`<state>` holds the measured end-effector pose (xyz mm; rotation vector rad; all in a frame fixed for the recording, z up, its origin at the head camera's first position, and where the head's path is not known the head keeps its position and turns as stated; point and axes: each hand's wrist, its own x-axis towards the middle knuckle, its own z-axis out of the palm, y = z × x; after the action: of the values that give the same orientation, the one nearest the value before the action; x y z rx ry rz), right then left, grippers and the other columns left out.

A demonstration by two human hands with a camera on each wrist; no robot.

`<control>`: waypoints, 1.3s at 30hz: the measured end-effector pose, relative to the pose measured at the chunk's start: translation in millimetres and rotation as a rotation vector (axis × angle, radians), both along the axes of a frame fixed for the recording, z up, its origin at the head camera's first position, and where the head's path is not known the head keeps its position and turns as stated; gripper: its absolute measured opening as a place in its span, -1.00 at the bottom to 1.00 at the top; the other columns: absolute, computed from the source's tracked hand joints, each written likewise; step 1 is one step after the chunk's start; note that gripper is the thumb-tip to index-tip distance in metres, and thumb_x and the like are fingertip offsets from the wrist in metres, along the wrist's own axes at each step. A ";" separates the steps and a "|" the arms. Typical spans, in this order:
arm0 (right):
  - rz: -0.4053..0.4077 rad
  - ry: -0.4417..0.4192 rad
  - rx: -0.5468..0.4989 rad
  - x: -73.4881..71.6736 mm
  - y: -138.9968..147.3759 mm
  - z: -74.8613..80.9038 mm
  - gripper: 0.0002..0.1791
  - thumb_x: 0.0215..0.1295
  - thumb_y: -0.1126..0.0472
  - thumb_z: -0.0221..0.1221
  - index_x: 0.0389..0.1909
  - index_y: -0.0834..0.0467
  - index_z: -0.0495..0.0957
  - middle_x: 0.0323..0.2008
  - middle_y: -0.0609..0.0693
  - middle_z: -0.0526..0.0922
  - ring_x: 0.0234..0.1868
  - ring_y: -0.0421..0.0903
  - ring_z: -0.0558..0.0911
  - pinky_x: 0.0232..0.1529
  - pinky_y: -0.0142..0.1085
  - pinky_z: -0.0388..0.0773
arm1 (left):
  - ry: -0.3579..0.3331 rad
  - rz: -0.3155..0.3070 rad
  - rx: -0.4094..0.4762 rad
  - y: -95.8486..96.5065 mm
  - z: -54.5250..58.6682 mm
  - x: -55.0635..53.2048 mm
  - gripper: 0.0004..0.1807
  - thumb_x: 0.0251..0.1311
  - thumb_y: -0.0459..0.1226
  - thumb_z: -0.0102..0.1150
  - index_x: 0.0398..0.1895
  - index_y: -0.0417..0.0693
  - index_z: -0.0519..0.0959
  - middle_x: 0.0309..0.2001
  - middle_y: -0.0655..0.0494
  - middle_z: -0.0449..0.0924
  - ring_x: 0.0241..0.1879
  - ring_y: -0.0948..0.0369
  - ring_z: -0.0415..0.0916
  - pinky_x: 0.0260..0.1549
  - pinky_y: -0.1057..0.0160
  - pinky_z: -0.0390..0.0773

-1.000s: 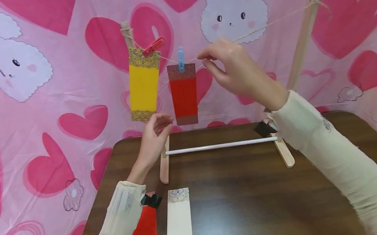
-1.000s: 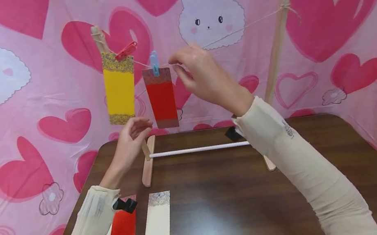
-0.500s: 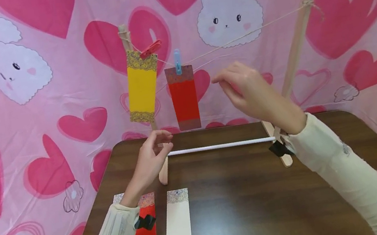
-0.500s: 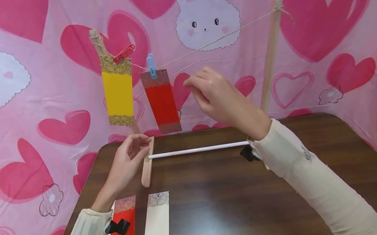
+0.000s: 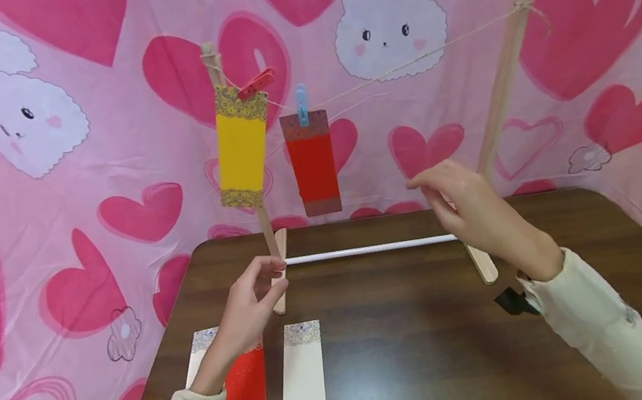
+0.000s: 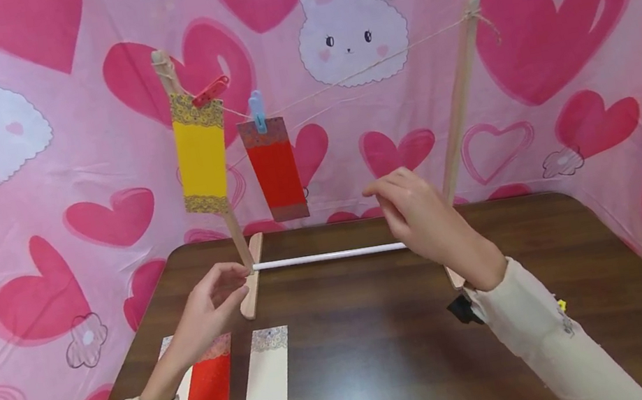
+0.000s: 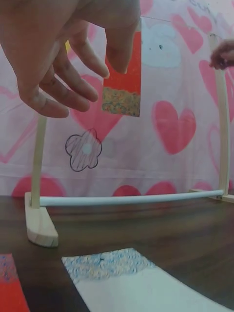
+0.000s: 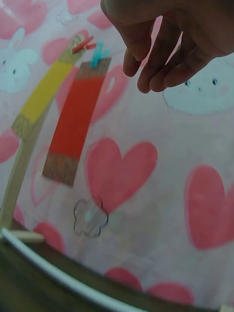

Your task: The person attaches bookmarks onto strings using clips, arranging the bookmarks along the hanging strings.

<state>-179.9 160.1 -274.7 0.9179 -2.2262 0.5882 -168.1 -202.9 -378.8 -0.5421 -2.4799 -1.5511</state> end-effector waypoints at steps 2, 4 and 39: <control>-0.017 -0.015 0.002 5.1 6.5 -10.7 -0.75 0.25 0.53 0.14 -0.11 0.26 0.65 -0.17 0.08 0.71 -0.09 0.01 0.59 -0.04 -0.09 0.50 | -0.007 0.009 -0.016 -1.1 -3.5 2.8 -0.67 0.25 -0.42 0.27 0.07 -0.15 0.52 -0.02 -0.06 0.60 0.04 -0.03 0.54 0.07 -0.13 0.52; -0.039 -0.027 0.003 10.4 12.8 -21.2 -0.74 0.24 0.54 0.14 -0.12 0.25 0.65 -0.18 0.06 0.70 -0.10 -0.02 0.59 -0.07 -0.16 0.49 | -0.015 0.018 -0.044 -2.2 -6.9 5.9 -0.66 0.24 -0.42 0.29 0.07 -0.12 0.52 -0.01 -0.07 0.60 0.04 -0.04 0.54 0.08 -0.11 0.53; -0.651 -0.378 -0.120 112.4 181.4 -185.3 -0.70 0.06 0.41 0.37 -0.14 0.35 0.61 -0.39 0.13 0.65 -0.46 -0.42 0.46 -0.44 -0.49 0.32 | -0.232 0.057 -0.850 12.5 -43.2 24.8 -0.14 -0.12 0.14 0.53 0.16 -0.15 0.44 -0.15 -0.18 0.46 -0.25 -0.07 0.51 -0.38 -0.11 0.54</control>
<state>-67.5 341.5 -460.0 -0.0145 -2.5937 0.6009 -143.4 -190.4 -422.0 -0.3878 -3.2401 -0.4838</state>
